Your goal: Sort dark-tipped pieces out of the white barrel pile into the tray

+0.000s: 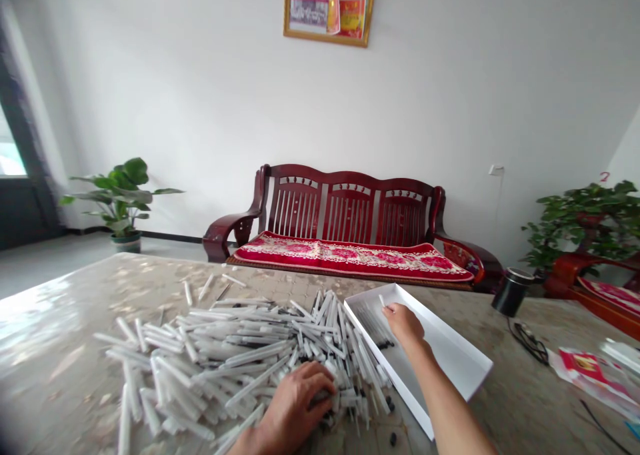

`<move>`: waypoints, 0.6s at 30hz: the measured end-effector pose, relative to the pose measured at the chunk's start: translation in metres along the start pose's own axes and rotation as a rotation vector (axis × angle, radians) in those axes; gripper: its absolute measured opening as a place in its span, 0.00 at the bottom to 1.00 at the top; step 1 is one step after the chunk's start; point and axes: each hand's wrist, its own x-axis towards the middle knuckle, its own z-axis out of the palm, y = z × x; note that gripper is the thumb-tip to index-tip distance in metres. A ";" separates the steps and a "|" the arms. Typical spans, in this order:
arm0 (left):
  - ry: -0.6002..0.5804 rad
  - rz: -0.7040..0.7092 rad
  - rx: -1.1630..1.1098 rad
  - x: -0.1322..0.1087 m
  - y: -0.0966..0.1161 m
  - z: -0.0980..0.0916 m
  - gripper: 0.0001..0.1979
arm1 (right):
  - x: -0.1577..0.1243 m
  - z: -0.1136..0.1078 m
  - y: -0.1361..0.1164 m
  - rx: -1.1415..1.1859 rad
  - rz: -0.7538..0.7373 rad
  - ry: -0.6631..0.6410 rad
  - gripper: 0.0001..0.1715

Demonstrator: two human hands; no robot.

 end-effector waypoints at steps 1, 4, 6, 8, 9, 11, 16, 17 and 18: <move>0.000 0.018 0.014 0.000 -0.001 0.001 0.12 | 0.004 0.003 0.003 -0.037 0.001 -0.015 0.16; 0.003 0.076 0.062 0.000 -0.004 0.002 0.12 | 0.015 0.013 0.004 -0.147 -0.018 -0.053 0.16; 0.009 0.116 0.092 0.000 -0.009 0.004 0.11 | 0.021 0.020 0.002 -0.194 -0.038 -0.068 0.15; 0.018 0.157 0.117 -0.001 -0.014 0.007 0.10 | 0.026 0.026 0.000 -0.226 -0.058 -0.074 0.15; 0.022 0.178 0.129 -0.001 -0.016 0.008 0.09 | 0.027 0.029 0.000 -0.235 -0.067 -0.074 0.14; 0.032 0.213 0.151 -0.001 -0.019 0.011 0.07 | 0.028 0.034 0.001 -0.244 -0.079 -0.072 0.13; 0.006 0.300 0.193 0.002 -0.013 0.009 0.14 | 0.021 0.040 0.004 -0.219 -0.126 -0.066 0.13; -0.023 0.324 0.201 0.002 -0.010 0.006 0.17 | 0.018 0.039 0.004 -0.208 -0.144 -0.061 0.13; -0.058 0.344 0.209 0.003 -0.008 0.003 0.21 | 0.016 0.037 0.002 -0.198 -0.162 -0.055 0.13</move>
